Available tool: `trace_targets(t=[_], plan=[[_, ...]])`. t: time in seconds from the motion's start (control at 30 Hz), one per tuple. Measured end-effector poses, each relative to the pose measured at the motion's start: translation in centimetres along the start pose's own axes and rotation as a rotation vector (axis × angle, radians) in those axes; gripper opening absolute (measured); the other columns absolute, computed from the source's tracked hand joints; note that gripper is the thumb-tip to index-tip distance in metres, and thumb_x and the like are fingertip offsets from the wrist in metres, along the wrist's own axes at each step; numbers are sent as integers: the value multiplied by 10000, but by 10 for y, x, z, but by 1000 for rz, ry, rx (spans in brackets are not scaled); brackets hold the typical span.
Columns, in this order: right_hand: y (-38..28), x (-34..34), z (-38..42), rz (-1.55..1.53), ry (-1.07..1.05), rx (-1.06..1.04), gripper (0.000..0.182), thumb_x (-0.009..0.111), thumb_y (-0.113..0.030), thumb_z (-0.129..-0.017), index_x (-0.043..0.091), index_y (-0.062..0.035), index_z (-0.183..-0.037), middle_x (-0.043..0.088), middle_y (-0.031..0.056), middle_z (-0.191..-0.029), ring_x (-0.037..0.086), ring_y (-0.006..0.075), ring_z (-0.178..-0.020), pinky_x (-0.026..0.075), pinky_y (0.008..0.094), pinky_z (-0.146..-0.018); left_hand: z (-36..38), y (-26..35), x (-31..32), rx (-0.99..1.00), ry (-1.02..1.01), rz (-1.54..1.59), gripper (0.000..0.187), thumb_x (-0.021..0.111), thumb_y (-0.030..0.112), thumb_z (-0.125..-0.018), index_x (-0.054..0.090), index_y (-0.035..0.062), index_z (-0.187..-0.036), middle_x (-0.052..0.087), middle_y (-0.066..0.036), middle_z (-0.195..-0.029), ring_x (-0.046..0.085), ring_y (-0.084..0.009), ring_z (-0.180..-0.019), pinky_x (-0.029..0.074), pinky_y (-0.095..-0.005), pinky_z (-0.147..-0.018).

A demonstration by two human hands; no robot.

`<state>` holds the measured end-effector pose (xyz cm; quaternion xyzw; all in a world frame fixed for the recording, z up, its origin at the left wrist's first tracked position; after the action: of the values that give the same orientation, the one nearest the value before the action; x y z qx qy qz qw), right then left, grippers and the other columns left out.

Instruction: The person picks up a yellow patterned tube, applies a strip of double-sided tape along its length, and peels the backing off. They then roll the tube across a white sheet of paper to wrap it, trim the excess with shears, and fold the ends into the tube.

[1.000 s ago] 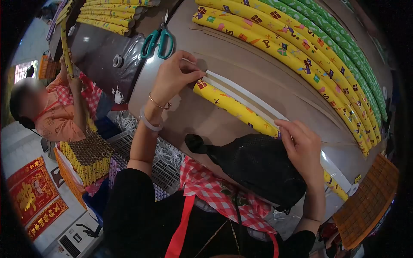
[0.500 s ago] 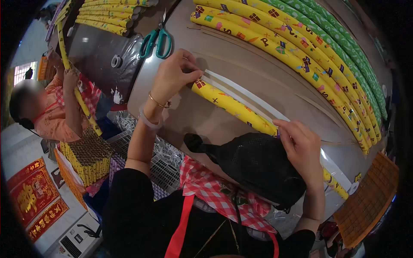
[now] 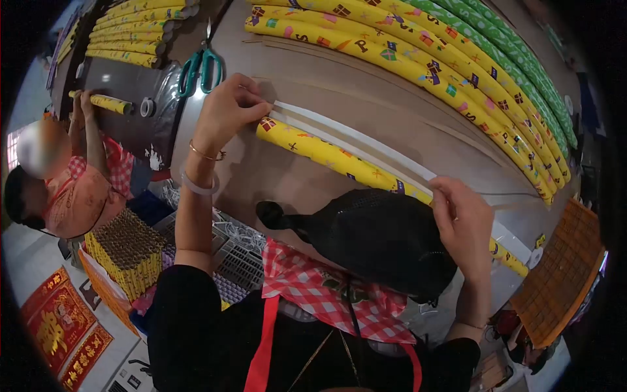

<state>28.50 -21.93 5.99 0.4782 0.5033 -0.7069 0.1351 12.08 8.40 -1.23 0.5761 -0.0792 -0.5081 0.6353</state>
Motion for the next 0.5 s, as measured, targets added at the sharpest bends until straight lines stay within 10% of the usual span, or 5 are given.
trace_targets(t=[0.5], plan=[[43, -14, 28, 25, 84, 188, 99, 603, -149, -815, 632, -116, -903, 649, 68, -759, 614, 227, -595, 462, 332, -544, 3, 7, 3, -58, -27, -53, 283, 701, 71, -742, 518, -12, -942, 654, -75, -798, 601, -96, -736, 483, -214, -655]])
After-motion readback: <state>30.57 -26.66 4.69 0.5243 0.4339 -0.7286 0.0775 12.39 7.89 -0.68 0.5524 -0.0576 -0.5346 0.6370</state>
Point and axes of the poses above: each hand's wrist, its own z-axis away from the middle knuckle, its own x-axis out of the palm, y = z × x, the point moved 7 cm from there along -z, towards the middle knuckle
